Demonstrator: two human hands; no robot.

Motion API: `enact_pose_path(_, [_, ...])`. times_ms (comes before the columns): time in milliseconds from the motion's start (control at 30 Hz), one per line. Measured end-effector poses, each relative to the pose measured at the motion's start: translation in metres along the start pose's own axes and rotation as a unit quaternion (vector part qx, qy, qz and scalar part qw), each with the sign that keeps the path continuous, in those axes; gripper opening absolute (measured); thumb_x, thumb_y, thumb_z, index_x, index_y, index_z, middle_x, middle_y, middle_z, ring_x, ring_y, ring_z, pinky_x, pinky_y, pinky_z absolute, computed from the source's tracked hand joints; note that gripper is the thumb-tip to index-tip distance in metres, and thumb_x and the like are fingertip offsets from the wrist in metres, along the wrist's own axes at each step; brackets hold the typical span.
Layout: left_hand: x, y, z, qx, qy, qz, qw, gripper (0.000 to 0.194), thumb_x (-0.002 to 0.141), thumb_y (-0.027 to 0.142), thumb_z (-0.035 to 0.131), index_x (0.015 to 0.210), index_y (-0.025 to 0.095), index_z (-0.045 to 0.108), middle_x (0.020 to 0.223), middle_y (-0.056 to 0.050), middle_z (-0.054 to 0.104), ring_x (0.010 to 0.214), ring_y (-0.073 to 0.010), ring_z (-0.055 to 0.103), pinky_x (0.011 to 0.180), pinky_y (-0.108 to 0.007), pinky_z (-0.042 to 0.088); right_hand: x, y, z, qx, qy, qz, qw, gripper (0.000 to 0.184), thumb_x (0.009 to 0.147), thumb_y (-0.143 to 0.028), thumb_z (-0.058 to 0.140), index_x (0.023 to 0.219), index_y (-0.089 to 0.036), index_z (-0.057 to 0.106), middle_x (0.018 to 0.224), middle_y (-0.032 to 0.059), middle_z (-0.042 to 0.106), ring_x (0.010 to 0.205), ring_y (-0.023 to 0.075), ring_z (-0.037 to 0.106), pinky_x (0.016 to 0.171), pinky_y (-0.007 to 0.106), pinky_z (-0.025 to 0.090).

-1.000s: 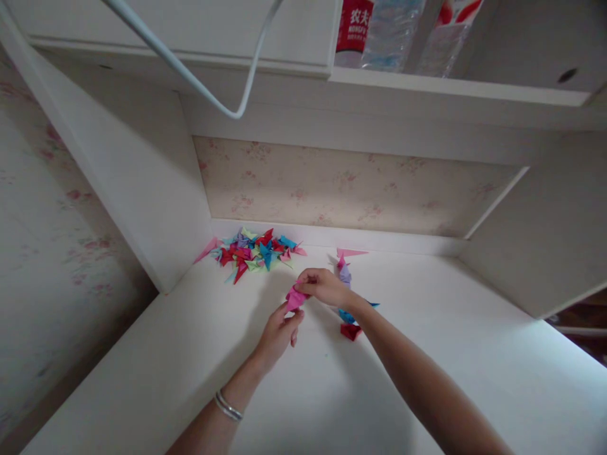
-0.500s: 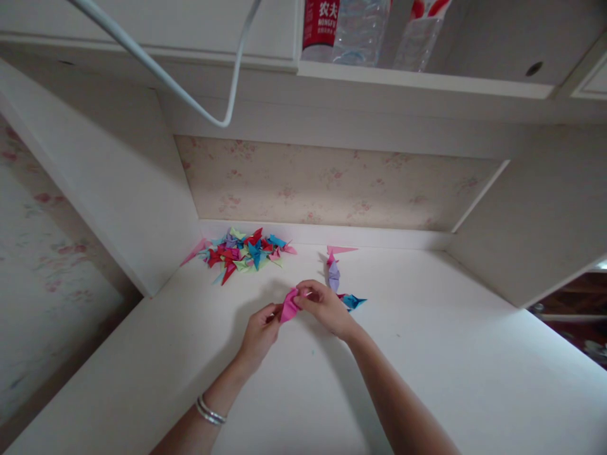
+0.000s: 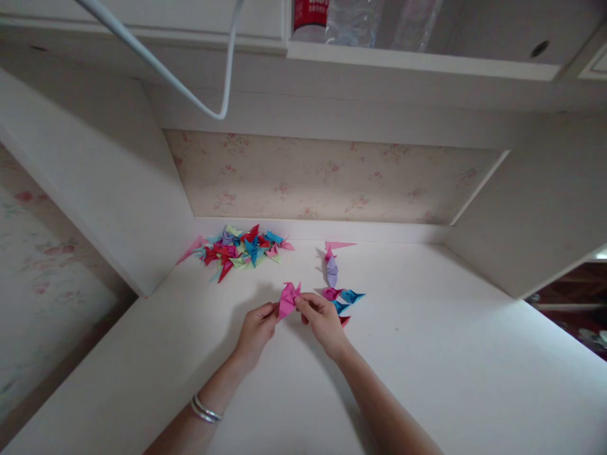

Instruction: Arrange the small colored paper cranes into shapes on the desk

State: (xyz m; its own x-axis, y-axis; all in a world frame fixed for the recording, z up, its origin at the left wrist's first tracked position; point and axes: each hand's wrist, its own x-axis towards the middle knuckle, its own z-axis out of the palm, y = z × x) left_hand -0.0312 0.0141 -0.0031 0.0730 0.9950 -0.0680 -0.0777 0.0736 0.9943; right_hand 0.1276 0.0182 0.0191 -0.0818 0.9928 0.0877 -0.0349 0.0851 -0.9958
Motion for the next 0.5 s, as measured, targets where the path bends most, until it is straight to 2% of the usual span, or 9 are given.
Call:
enact_pose_path(267, [-0.0004,0.0008,0.0007,0.009,0.002,0.003,1.0,0.027,0.073,0.042,0.065,0.074,0.015,0.061,0.053,0.008,0.03,0.047,-0.0065,0.023,0.043,-0.021,0.016,-0.0012,-0.0015,0.0032,0.023,0.038,-0.005,0.999,0.031,0.078,-0.047,0.065,0.076,-0.016,0.067,0.06,-0.0024,0.051,0.051,0.0095,0.042,0.049,0.023,0.033])
enact_pose_path(500, [-0.001,0.001,0.0024,0.009,0.011,-0.004,1.0,0.035,0.075,0.05,0.063,0.068,0.016,0.057,0.054,0.008,0.033,0.047,-0.0061,0.025,0.044,-0.021,0.017,-0.0009,0.0033,0.0017,0.031,0.037,-0.001,0.999,0.03,0.079,-0.047,0.065,0.077,-0.017,0.066,0.06,-0.0027,0.052,0.051,0.0099,0.043,0.049,0.023,0.033])
